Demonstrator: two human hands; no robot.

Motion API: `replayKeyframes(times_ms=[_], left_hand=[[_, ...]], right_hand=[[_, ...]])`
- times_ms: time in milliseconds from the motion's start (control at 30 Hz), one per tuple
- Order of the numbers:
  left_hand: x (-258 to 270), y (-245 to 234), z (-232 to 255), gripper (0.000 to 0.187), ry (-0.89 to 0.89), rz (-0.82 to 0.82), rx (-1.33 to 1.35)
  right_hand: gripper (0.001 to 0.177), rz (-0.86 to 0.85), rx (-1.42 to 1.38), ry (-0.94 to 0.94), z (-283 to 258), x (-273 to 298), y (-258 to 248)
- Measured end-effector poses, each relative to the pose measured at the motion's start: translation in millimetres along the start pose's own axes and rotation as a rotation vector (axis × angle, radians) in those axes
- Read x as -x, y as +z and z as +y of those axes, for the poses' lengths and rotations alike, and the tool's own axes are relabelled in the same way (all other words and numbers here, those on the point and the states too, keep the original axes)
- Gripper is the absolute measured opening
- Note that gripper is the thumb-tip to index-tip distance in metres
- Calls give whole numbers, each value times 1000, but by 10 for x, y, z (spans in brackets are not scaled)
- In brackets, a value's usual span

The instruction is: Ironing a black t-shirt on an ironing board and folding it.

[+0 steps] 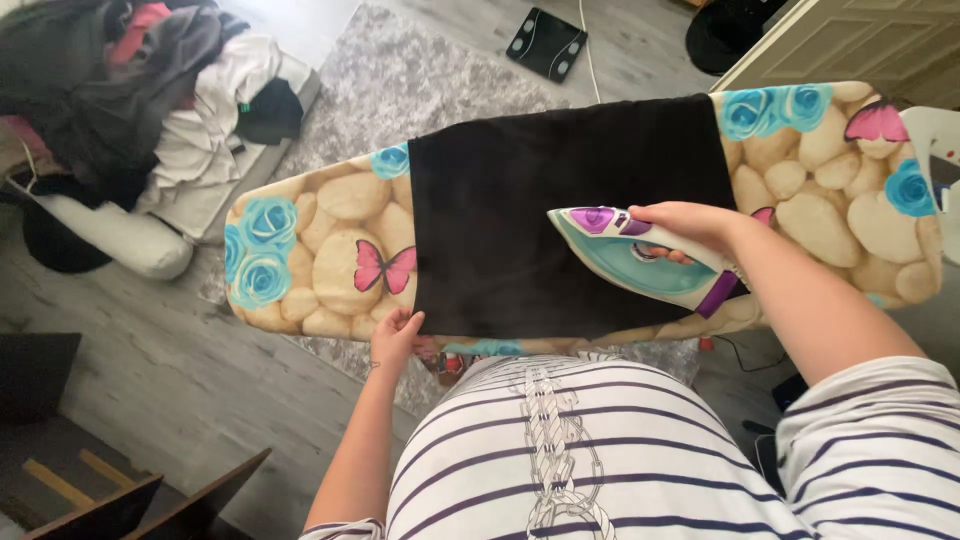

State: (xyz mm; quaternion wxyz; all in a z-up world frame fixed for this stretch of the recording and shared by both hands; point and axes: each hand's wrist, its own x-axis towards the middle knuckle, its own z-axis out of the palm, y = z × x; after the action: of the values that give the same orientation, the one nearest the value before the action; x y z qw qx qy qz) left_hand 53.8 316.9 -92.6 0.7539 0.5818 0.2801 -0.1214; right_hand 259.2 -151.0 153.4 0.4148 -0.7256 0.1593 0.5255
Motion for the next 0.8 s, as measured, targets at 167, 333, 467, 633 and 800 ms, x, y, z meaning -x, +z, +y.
replayKeyframes(times_ms=[167, 333, 467, 633, 800], left_hand=[[-25, -6, -66, 23, 51, 81, -73], [-91, 39, -160, 30, 60, 277, -204], [625, 1048, 367, 34, 827, 868, -1047], [802, 2658, 325, 38, 1124, -104, -1233], [713, 3303, -366, 60, 1072, -267, -1413]], right_hand=[[53, -14, 3, 76, 247, 82, -104], [54, -314, 70, 28, 988, -180, -677], [48, -129, 464, 83, 852, 499, -510], [54, -50, 436, 58, 911, 390, -924], [50, -190, 542, -191, 375, -75, -1076]])
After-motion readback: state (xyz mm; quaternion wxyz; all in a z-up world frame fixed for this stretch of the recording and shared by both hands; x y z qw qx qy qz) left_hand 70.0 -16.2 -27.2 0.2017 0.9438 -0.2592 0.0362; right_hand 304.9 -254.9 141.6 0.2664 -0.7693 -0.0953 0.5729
